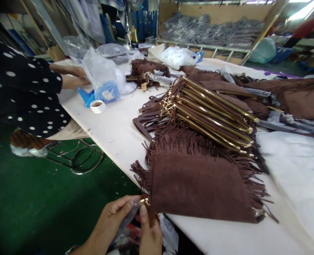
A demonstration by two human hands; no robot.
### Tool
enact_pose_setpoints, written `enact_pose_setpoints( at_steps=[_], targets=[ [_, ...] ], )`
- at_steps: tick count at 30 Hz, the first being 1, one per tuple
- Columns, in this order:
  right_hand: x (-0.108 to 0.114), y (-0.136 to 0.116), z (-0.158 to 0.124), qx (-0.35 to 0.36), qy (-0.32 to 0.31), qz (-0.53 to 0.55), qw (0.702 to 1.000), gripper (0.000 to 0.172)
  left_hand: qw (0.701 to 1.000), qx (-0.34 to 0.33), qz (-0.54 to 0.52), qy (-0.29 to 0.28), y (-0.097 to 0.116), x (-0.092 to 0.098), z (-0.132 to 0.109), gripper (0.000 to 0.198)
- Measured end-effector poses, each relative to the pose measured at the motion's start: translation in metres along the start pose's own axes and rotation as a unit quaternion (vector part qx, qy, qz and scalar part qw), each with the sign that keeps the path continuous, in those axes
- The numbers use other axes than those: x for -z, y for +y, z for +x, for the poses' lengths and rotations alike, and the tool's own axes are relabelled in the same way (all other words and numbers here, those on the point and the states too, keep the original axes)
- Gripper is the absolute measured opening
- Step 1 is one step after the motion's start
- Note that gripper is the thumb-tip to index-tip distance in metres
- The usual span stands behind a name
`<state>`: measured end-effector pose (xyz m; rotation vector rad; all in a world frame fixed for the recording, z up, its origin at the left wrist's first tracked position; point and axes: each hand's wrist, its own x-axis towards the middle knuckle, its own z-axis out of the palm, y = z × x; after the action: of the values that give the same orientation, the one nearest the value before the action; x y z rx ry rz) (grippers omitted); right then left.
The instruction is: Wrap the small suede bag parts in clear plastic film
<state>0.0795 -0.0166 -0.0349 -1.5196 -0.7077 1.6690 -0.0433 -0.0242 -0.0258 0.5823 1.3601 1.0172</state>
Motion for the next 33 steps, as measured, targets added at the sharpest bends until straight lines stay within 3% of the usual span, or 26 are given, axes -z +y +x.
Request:
enact_pose_setpoints(
  at_steps=[4,9,12,15,19,25,33],
  targets=[
    [0.001,0.023,0.000,0.018,-0.051,0.112,0.992,0.059,0.991,-0.110,0.073,0.027,0.004,-0.004,0.003,0.038],
    [-0.003,0.036,0.001,0.008,-0.105,0.187,0.977,0.044,0.981,-0.147,0.125,0.032,0.014,-0.016,-0.003,0.032],
    [0.000,0.037,0.003,-0.012,-0.088,0.190,0.978,0.044,0.980,-0.138,0.137,0.036,0.014,-0.024,-0.004,0.032],
    [0.004,0.033,0.003,-0.050,-0.035,0.164,0.985,0.050,0.991,-0.079,0.105,0.033,0.011,-0.028,-0.003,0.043],
    [0.007,0.023,0.001,-0.063,0.034,0.091,0.993,0.057,0.997,-0.048,0.059,-0.010,0.006,-0.017,-0.008,0.054],
    [0.008,0.020,0.001,-0.114,0.076,0.047,0.989,0.056,0.992,-0.089,0.088,-0.001,-0.003,0.010,-0.012,0.037],
    [0.004,0.010,-0.001,-0.066,0.073,0.052,0.994,0.057,0.998,-0.067,0.007,-0.014,-0.012,-0.007,-0.001,0.034]
  ],
)
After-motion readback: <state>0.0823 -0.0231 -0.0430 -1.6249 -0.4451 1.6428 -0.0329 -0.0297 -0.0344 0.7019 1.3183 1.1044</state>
